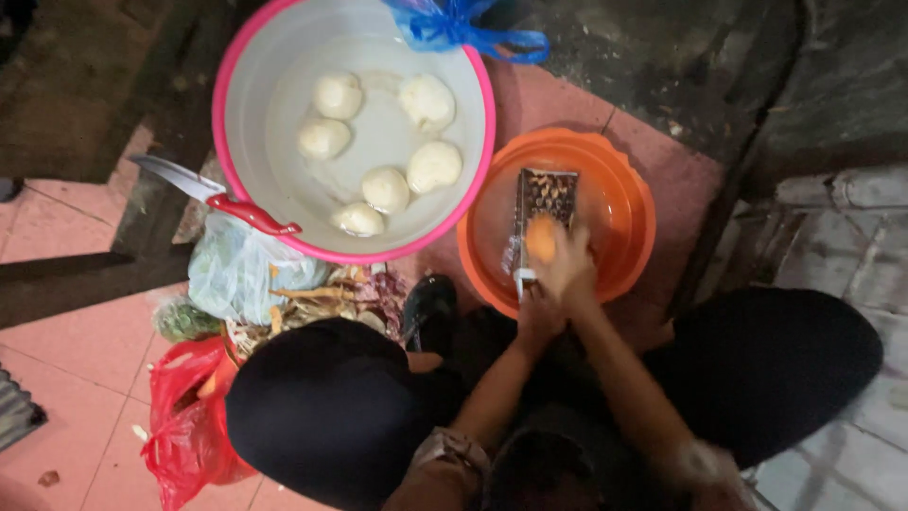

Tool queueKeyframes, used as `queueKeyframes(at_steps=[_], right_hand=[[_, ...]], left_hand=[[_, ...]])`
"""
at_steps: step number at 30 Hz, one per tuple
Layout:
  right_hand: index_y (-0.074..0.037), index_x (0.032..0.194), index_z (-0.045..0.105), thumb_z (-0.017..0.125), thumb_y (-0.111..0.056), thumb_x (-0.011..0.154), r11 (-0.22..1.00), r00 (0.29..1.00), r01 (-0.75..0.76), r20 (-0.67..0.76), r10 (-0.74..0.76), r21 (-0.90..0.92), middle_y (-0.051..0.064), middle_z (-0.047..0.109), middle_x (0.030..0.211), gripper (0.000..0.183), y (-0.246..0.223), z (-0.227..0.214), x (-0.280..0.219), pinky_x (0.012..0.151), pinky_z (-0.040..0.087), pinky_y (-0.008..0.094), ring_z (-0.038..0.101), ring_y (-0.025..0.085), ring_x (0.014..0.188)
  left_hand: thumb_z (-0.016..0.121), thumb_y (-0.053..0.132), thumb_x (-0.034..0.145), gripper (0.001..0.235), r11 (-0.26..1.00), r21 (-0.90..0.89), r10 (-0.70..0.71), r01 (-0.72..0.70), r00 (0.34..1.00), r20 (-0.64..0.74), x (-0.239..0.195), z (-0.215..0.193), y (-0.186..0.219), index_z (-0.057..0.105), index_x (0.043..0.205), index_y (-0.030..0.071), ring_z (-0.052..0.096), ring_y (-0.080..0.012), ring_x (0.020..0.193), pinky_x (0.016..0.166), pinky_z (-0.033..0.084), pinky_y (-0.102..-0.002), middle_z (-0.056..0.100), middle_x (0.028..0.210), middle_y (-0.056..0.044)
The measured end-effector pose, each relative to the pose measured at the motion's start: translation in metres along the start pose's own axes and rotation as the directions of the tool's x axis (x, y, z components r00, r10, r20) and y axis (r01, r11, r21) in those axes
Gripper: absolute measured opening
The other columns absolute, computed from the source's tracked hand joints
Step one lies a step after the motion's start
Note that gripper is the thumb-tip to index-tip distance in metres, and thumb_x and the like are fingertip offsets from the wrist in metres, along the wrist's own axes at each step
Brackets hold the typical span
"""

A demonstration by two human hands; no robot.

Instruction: Peel and grate a sweet potato over a bowl of water.

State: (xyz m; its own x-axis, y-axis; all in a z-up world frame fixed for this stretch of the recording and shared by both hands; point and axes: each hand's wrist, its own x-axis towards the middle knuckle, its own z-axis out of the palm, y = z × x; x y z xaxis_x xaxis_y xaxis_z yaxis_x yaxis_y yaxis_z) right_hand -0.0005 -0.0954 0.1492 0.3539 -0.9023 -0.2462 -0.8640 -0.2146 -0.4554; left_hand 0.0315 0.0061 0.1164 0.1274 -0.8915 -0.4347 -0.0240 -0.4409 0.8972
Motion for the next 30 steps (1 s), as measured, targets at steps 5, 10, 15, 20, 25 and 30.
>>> queueKeyframes(at_steps=[5,10,15,20,25,30], right_hand=[[-0.018,0.141,0.041,0.075,-0.04,0.086,0.985,0.987,-0.139,0.067,0.146,-0.105,0.026,0.034,0.144,0.069,-0.011,-0.003,0.137,0.086,0.055,0.067,0.064,0.06,0.102],[-0.013,0.134,0.048,0.075,-0.047,0.082,0.986,0.976,-0.122,0.165,0.139,-0.113,0.027,0.042,0.135,0.068,-0.021,-0.063,0.064,0.081,0.055,0.066,0.065,0.06,0.098],[-0.015,0.136,0.054,0.074,-0.057,0.079,0.942,0.916,-0.165,0.308,0.256,-0.292,0.024,0.041,0.141,0.074,0.011,-0.023,-0.034,0.079,0.059,0.063,0.069,0.057,0.09],[-0.024,0.147,0.039,0.069,-0.038,0.084,0.988,0.986,-0.113,0.111,0.125,-0.106,0.025,0.037,0.135,0.07,-0.018,-0.017,0.049,0.085,0.057,0.067,0.066,0.062,0.093],[-0.011,0.124,0.054,0.076,-0.044,0.079,0.991,0.989,-0.133,0.061,0.132,0.014,0.026,0.048,0.127,0.06,0.001,-0.021,0.156,0.089,0.056,0.061,0.064,0.057,0.106],[-0.008,0.111,0.06,0.077,-0.049,0.083,0.434,0.833,-0.539,0.381,0.4,0.722,0.021,0.063,0.083,0.053,-0.004,-0.071,0.109,0.034,0.053,0.045,0.063,0.041,0.048]], left_hand=[[0.049,0.009,0.081,0.018,0.303,0.941,0.739,-0.151,0.66,-0.132,0.032,0.035,-0.074,0.058,0.065,0.007,0.051,-0.0355,0.055,0.052,0.039,-0.047,0.047,0.06,-0.017],[0.048,0.014,0.082,0.018,0.328,0.928,0.683,-0.176,0.723,-0.104,0.028,0.047,-0.097,0.061,0.072,0.006,0.054,-0.0369,0.059,0.055,0.038,-0.048,0.055,0.065,-0.019],[0.049,0.022,0.085,0.031,0.348,0.901,0.287,-0.258,0.945,0.159,0.018,0.015,-0.046,0.074,0.088,0.005,0.059,-0.0424,0.098,0.078,0.037,-0.046,0.072,0.095,-0.02],[0.07,0.033,0.067,0.039,0.454,0.859,0.37,-0.235,0.927,0.058,0.033,0.031,-0.081,0.068,0.094,0.003,0.057,-0.0379,0.069,0.06,0.038,-0.051,0.061,0.076,-0.019],[0.055,0.013,0.073,0.009,0.315,0.926,0.714,-0.211,0.695,-0.085,0.032,0.04,-0.091,0.059,0.067,0.007,0.052,-0.0366,0.055,0.052,0.037,-0.047,0.054,0.062,-0.018],[0.05,0.009,0.077,0.015,0.283,0.937,0.789,-0.204,0.605,-0.106,0.028,0.034,-0.081,0.056,0.064,0.008,0.052,-0.0348,0.055,0.052,0.04,-0.047,0.051,0.061,-0.015]])
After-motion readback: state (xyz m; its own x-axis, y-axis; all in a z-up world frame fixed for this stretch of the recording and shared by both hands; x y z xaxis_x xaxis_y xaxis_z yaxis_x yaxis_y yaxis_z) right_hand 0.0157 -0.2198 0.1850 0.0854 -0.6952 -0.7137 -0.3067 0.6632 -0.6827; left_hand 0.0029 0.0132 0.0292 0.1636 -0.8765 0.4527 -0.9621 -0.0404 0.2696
